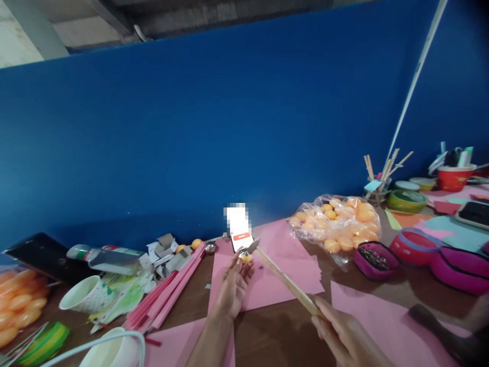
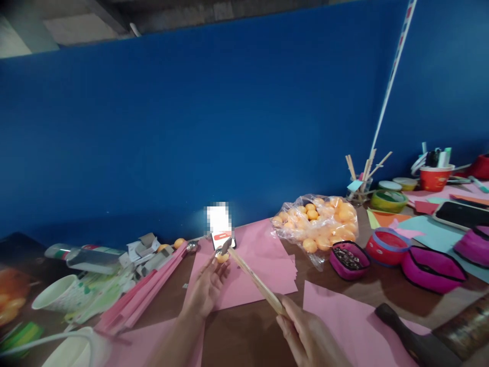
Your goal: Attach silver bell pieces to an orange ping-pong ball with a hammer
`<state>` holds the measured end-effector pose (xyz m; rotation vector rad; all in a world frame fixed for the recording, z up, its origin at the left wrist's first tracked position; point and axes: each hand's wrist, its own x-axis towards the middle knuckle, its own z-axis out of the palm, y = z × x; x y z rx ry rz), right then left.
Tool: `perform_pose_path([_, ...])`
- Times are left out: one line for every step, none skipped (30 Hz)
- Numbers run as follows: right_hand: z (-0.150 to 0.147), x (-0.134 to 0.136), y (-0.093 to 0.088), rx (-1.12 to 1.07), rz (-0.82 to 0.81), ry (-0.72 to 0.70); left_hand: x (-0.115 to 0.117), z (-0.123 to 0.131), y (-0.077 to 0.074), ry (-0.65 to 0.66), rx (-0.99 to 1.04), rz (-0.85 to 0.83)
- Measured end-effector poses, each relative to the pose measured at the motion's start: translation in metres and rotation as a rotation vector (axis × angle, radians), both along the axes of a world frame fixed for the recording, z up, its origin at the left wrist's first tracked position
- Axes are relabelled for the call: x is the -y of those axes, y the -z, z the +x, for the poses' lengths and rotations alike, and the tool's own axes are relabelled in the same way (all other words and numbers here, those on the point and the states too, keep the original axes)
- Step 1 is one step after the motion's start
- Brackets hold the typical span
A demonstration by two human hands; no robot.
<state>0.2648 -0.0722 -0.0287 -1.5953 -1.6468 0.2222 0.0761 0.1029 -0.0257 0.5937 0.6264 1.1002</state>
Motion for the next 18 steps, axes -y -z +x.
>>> perform_pose_path([0.000, 0.001, 0.000, 0.002, 0.003, 0.004, 0.000, 0.000, 0.000, 0.002, -0.005, 0.004])
perform_pose_path([0.000, 0.000, 0.000, 0.003, 0.003, 0.005, 0.001, 0.000, -0.001, 0.006, -0.009, 0.012])
perform_pose_path([0.000, -0.002, -0.001, 0.002, 0.002, 0.004, 0.001, 0.000, -0.002, 0.014, -0.013, 0.023])
perform_pose_path([0.001, -0.004, -0.001, 0.002, -0.002, 0.001, 0.002, 0.000, -0.002, 0.022, -0.016, 0.035])
perform_pose_path([0.001, -0.007, -0.001, 0.001, -0.008, -0.004, 0.002, 0.000, -0.003, 0.030, -0.019, 0.046])
perform_pose_path([0.001, -0.009, -0.002, -0.001, -0.015, -0.012, 0.002, 0.000, -0.003, 0.035, -0.022, 0.055])
perform_pose_path([0.001, -0.010, -0.001, -0.002, -0.022, -0.019, 0.002, 0.000, -0.003, 0.035, -0.025, 0.059])
perform_pose_path([0.001, -0.010, -0.001, -0.004, -0.028, -0.024, 0.002, 0.000, -0.002, 0.033, -0.029, 0.058])
perform_pose_path([0.001, -0.010, 0.000, -0.006, -0.030, -0.024, 0.002, 0.000, -0.002, 0.028, -0.033, 0.057])
perform_pose_path([0.001, -0.009, 0.000, -0.008, -0.029, -0.022, 0.001, 0.000, -0.001, 0.027, -0.037, 0.054])
perform_pose_path([0.001, -0.007, 0.000, -0.010, -0.025, -0.016, 0.001, 0.000, -0.001, 0.028, -0.041, 0.053])
perform_pose_path([0.001, -0.006, 0.000, -0.011, -0.022, -0.010, 0.001, 0.001, -0.001, 0.027, -0.041, 0.056])
perform_pose_path([0.000, -0.005, 0.000, -0.010, -0.019, -0.008, 0.001, 0.001, -0.001, 0.025, -0.039, 0.058])
perform_pose_path([0.000, -0.006, 0.000, -0.008, -0.016, -0.011, 0.001, 0.000, -0.001, 0.023, -0.036, 0.061])
perform_pose_path([0.000, -0.006, -0.001, -0.004, -0.015, -0.018, 0.001, 0.000, -0.001, 0.020, -0.035, 0.061])
perform_pose_path([0.000, -0.007, -0.002, -0.001, -0.016, -0.028, 0.001, 0.000, -0.001, 0.017, -0.037, 0.057])
perform_pose_path([0.000, -0.009, -0.003, 0.002, -0.017, -0.040, 0.001, 0.000, -0.002, 0.013, -0.041, 0.050])
perform_pose_path([0.000, -0.010, -0.004, 0.002, -0.017, -0.050, 0.001, -0.001, -0.002, 0.010, -0.045, 0.042])
